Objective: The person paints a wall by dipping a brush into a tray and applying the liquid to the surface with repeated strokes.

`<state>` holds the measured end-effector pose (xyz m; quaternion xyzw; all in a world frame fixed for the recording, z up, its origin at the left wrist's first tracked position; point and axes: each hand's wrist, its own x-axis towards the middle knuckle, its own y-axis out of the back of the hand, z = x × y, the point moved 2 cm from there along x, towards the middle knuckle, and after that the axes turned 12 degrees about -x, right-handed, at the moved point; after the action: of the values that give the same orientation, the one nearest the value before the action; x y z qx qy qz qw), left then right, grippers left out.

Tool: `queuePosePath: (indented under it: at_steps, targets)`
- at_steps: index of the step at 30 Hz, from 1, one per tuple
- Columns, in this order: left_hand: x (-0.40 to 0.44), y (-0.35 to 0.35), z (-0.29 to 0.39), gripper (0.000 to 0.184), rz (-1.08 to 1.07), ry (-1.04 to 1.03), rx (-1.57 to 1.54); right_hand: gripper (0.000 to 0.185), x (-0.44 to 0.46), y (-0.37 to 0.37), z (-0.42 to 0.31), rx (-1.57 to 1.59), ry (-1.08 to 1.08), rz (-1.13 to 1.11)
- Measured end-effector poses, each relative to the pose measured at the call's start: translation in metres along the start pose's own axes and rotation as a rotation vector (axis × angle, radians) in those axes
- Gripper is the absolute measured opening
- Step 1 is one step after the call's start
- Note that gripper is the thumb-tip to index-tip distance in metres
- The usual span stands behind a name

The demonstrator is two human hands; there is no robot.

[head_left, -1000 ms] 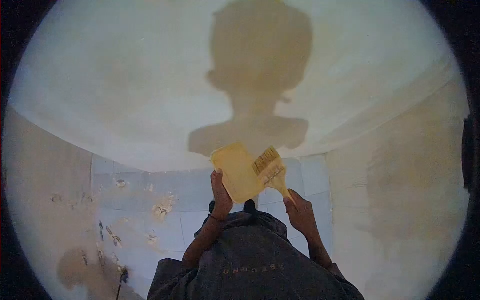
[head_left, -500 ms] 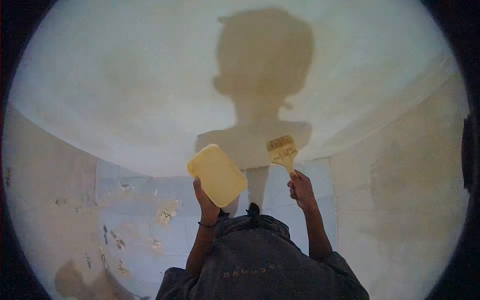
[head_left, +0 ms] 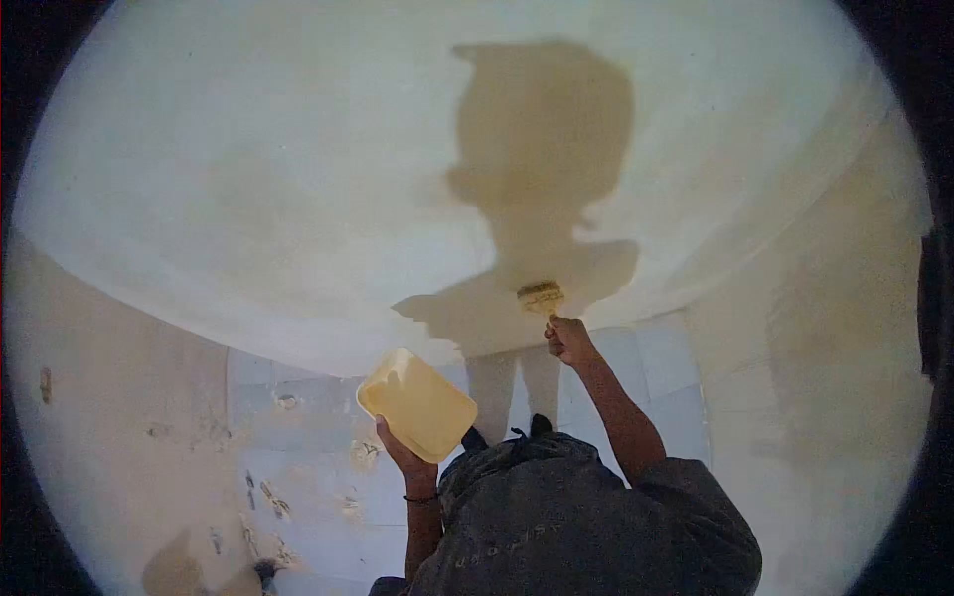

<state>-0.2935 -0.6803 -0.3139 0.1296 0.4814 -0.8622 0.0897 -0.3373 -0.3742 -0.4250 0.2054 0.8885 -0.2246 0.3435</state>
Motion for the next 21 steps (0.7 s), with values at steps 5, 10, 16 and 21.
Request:
queuePosePath:
  at_steps: [5,10,16,21]
  targets:
    - [0.0,0.008,0.0,0.05,-0.053,0.123,-0.115,0.02,-0.042,-0.007,-0.024,-0.059,0.07,-0.031]
    - [-0.018,-0.012,0.0,0.053,-0.116,0.121,-0.024,0.022,-0.127,-0.026,-0.063,-0.022,0.17,-0.026]
    - [-0.016,-0.005,-0.004,0.053,-0.228,0.237,-0.099,0.021,-0.204,-0.04,-0.095,-0.054,0.356,-0.103]
    - [-0.024,-0.011,-0.005,0.054,-0.172,0.214,-0.058,0.023,-0.257,-0.056,-0.127,-0.027,0.453,-0.148]
